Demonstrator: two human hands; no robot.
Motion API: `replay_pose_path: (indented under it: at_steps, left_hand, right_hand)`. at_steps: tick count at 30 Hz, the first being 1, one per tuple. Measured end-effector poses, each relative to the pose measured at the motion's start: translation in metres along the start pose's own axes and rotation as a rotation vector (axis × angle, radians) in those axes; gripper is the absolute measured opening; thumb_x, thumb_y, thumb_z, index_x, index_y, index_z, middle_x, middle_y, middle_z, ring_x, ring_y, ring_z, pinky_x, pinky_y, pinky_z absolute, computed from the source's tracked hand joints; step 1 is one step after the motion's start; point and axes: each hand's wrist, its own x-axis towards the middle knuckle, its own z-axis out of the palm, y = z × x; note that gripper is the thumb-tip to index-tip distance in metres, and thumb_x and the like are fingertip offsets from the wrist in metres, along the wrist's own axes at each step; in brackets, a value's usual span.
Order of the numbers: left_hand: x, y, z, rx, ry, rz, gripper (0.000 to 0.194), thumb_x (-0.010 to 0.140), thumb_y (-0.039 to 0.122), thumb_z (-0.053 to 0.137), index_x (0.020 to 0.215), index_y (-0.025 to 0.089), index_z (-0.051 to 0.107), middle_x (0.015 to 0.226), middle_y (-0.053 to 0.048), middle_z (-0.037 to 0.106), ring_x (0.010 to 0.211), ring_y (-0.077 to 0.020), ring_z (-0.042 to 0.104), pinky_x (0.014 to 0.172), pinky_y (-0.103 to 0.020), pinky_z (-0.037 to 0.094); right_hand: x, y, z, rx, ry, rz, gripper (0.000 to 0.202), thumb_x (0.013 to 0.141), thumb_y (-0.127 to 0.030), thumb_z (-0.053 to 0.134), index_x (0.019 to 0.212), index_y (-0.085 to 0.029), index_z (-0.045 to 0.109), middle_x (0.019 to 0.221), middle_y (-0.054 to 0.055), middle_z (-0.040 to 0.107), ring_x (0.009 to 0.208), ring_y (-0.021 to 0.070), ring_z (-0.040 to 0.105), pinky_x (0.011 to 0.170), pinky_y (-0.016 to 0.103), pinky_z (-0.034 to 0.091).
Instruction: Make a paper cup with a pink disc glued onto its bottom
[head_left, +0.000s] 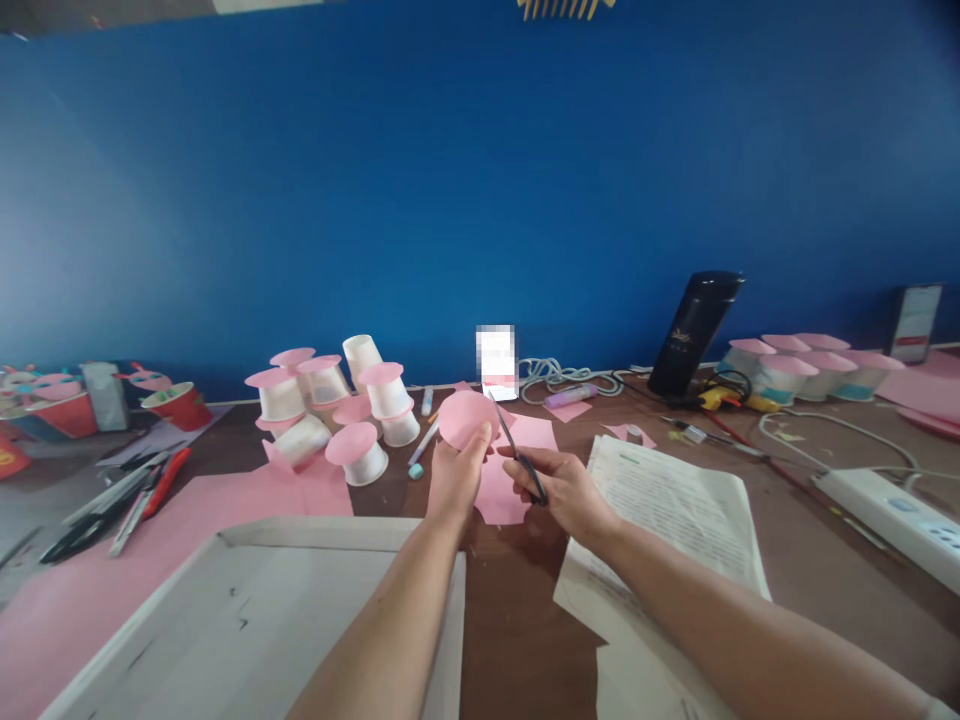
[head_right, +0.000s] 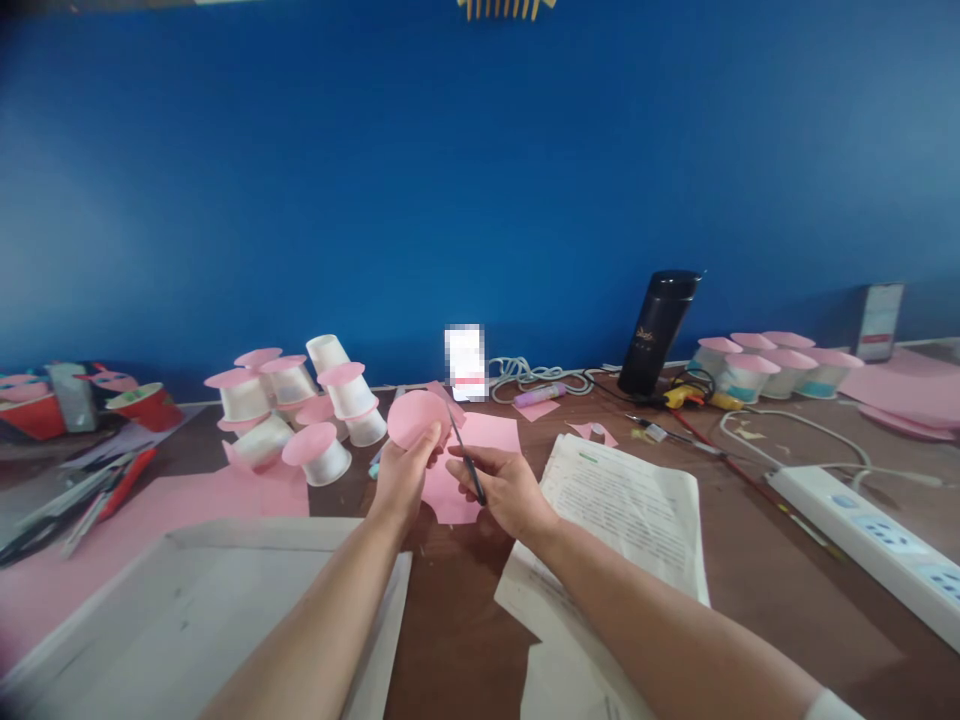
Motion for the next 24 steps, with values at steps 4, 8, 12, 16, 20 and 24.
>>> replay_pose_path:
  at_steps: [4, 8, 12, 16, 20, 24]
  left_hand:
    - [-0.0002, 0.0003, 0.0001, -0.013, -0.005, -0.001, 0.042, 0.074, 0.056, 0.061, 0.069, 0.014, 0.066, 0.063, -0.005, 0.063, 0.061, -0.0164, 0.057, 0.060, -0.028, 0.041]
    - [0.0011, -0.0007, 0.0000, -0.038, 0.007, -0.024, 0.043, 0.073, 0.056, 0.062, 0.067, 0.013, 0.066, 0.062, -0.005, 0.062, 0.060, -0.0157, 0.055, 0.059, -0.027, 0.040]
    - [0.0030, -0.0026, -0.0003, -0.058, 0.001, -0.024, 0.043, 0.073, 0.055, 0.062, 0.070, 0.012, 0.068, 0.064, -0.006, 0.062, 0.061, -0.0159, 0.055, 0.059, -0.026, 0.040]
    - [0.0039, -0.0039, -0.0005, -0.052, -0.012, -0.017, 0.043, 0.074, 0.055, 0.061, 0.069, 0.013, 0.067, 0.063, -0.005, 0.061, 0.060, -0.0148, 0.054, 0.059, -0.026, 0.039]
    - [0.0043, -0.0041, -0.0006, -0.059, -0.014, -0.015, 0.042, 0.074, 0.055, 0.061, 0.067, 0.013, 0.066, 0.062, -0.004, 0.060, 0.059, -0.0140, 0.053, 0.059, -0.026, 0.039]
    - [0.0060, -0.0051, -0.0015, -0.067, -0.002, -0.015, 0.042, 0.073, 0.055, 0.062, 0.064, 0.014, 0.064, 0.061, -0.002, 0.060, 0.058, -0.0132, 0.051, 0.059, -0.026, 0.038]
  right_hand:
    - [-0.0003, -0.0006, 0.0002, -0.006, 0.007, -0.004, 0.061, 0.064, -0.053, 0.075, 0.109, -0.012, 0.070, 0.060, -0.001, 0.055, 0.054, 0.0094, 0.049, 0.055, 0.026, 0.042]
    - [0.0000, -0.0005, -0.0005, -0.013, 0.000, 0.000, 0.061, 0.064, -0.053, 0.075, 0.109, -0.012, 0.070, 0.059, -0.001, 0.055, 0.054, 0.0093, 0.049, 0.055, 0.025, 0.042]
    - [0.0003, -0.0001, -0.0009, -0.034, 0.006, -0.005, 0.061, 0.064, -0.055, 0.074, 0.108, -0.013, 0.071, 0.059, -0.001, 0.055, 0.054, 0.0097, 0.049, 0.054, 0.025, 0.042]
    - [0.0008, 0.0009, -0.0009, -0.038, 0.009, -0.006, 0.061, 0.065, -0.054, 0.074, 0.108, -0.012, 0.071, 0.060, -0.001, 0.055, 0.054, 0.0097, 0.049, 0.053, 0.025, 0.042]
    - [0.0014, 0.0028, -0.0008, -0.029, 0.014, 0.001, 0.061, 0.065, -0.053, 0.074, 0.109, -0.012, 0.070, 0.060, -0.001, 0.056, 0.053, 0.0094, 0.049, 0.053, 0.025, 0.041]
    - [0.0011, 0.0023, -0.0007, -0.042, 0.019, -0.015, 0.062, 0.064, -0.055, 0.074, 0.108, -0.012, 0.071, 0.059, 0.000, 0.056, 0.053, 0.0099, 0.049, 0.052, 0.026, 0.042]
